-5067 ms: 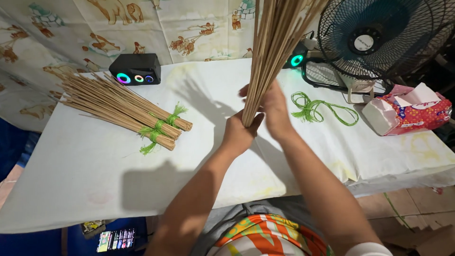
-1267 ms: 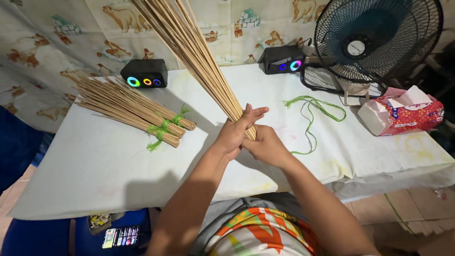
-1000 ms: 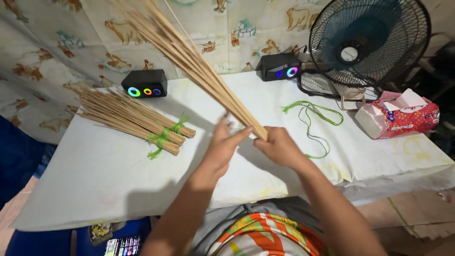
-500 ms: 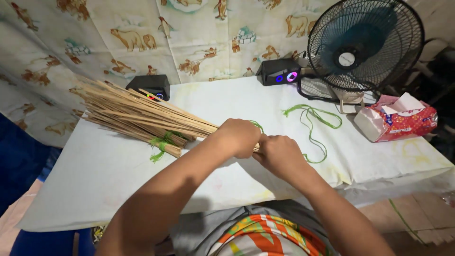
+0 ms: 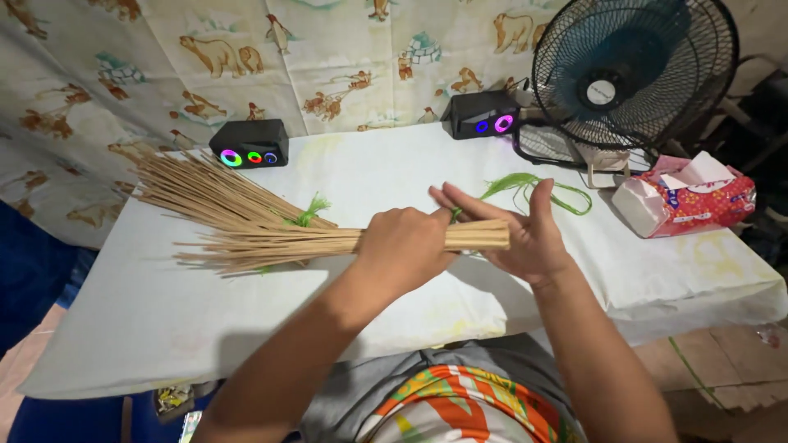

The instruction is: The person is organizing thin wooden sticks into bundles and securing them by tying green plastic string around them.

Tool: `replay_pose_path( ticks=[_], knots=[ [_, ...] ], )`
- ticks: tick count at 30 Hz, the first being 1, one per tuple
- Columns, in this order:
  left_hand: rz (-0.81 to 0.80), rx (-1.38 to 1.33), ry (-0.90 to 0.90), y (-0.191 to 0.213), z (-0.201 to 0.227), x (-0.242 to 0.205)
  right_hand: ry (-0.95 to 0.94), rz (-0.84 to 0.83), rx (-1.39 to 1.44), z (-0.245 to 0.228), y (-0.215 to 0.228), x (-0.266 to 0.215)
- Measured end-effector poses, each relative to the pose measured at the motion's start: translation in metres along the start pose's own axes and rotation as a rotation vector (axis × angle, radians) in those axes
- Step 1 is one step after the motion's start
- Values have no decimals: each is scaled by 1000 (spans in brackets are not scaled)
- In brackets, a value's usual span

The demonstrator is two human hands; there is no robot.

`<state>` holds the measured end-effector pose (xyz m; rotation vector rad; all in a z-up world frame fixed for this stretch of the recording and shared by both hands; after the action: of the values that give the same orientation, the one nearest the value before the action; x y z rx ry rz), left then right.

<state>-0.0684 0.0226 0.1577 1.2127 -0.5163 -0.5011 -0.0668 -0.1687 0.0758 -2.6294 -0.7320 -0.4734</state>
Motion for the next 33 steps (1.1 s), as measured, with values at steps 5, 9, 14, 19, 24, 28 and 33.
replay_pose_path(
  ticks=[5, 9, 14, 19, 24, 28, 33],
  knots=[
    [218, 0, 23, -11, -11, 5, 123, -160, 108, -9, -10, 2],
    [93, -72, 113, 10, 1, -4, 140, -209, -32, -15, -8, 6],
    [46, -184, 61, 2, -5, 1, 141, -162, -22, -5, -6, 2],
    [7, -101, -15, -3, -8, 2, 140, 84, -215, -23, 19, 3],
    [-75, 5, -30, -12, -19, 3, 95, 303, -604, -53, 21, 8],
    [-300, -11, 3, 14, -8, -4, 98, 193, -784, -67, 0, 17],
    [-528, -21, 29, 38, 1, 1, 56, 56, -935, -93, -32, 36]
  ],
)
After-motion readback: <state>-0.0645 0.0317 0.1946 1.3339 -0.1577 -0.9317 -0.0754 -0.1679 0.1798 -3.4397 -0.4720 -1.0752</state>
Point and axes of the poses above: each hand's wrist, its own x-axis towards the middle knuckle, its own y-axis out of the back of the hand, z = x × y, the point moved 2 cm from there along x, towards the middle knuckle, and after that the axes turned 6 degrees about y, right-handed, at the moved point
